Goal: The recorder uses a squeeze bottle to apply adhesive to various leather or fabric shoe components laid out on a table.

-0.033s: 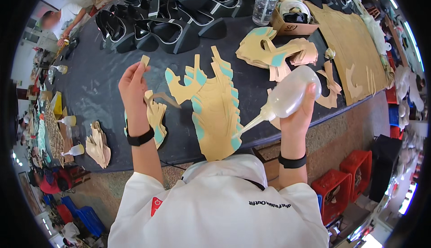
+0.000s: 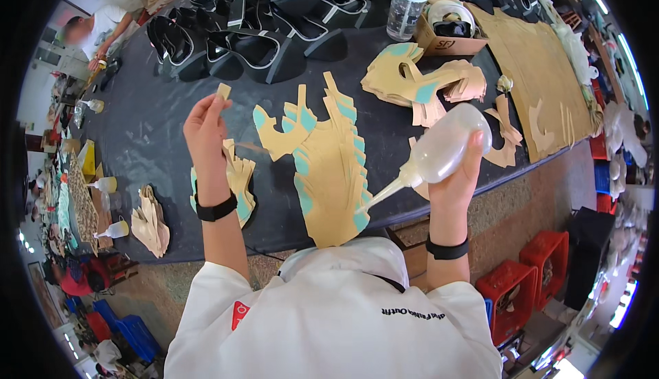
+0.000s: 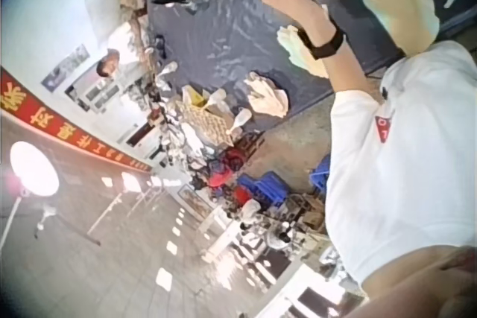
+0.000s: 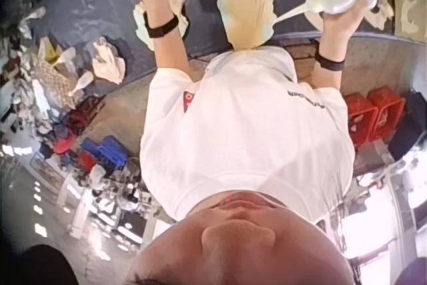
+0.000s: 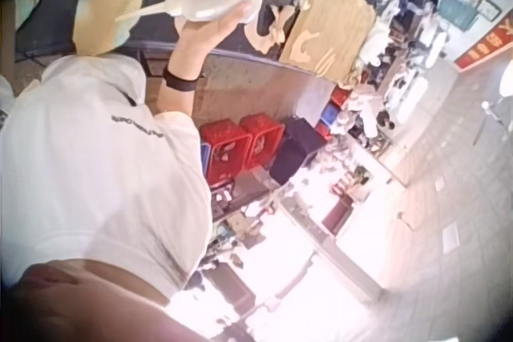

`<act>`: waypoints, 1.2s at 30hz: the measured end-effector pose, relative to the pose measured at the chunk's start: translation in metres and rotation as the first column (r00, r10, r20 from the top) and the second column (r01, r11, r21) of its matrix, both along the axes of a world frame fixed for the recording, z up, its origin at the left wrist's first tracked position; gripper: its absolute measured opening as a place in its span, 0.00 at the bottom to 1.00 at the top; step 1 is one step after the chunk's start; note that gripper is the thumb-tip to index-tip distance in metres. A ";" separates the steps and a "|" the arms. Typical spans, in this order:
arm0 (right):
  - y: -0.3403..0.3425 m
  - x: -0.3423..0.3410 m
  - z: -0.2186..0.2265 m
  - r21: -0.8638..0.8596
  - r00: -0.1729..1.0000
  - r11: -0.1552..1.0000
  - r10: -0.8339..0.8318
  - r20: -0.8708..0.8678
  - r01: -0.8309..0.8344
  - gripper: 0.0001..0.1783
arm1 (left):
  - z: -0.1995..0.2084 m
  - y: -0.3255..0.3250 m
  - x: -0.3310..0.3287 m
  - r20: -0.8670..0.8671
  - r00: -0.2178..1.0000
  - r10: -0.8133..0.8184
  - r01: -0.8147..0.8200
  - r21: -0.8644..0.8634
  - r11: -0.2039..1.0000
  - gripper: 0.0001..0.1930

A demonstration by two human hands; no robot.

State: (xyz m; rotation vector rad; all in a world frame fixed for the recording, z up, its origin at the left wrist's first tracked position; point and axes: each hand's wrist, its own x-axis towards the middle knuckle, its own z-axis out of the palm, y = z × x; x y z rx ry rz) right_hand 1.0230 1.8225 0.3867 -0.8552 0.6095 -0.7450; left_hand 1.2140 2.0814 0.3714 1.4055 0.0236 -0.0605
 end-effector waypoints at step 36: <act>0.018 0.017 -0.007 0.041 0.997 0.998 0.039 -0.070 -0.036 0.34 | -0.144 0.087 -0.076 0.071 0.995 0.072 -0.086 0.970 0.230 0.13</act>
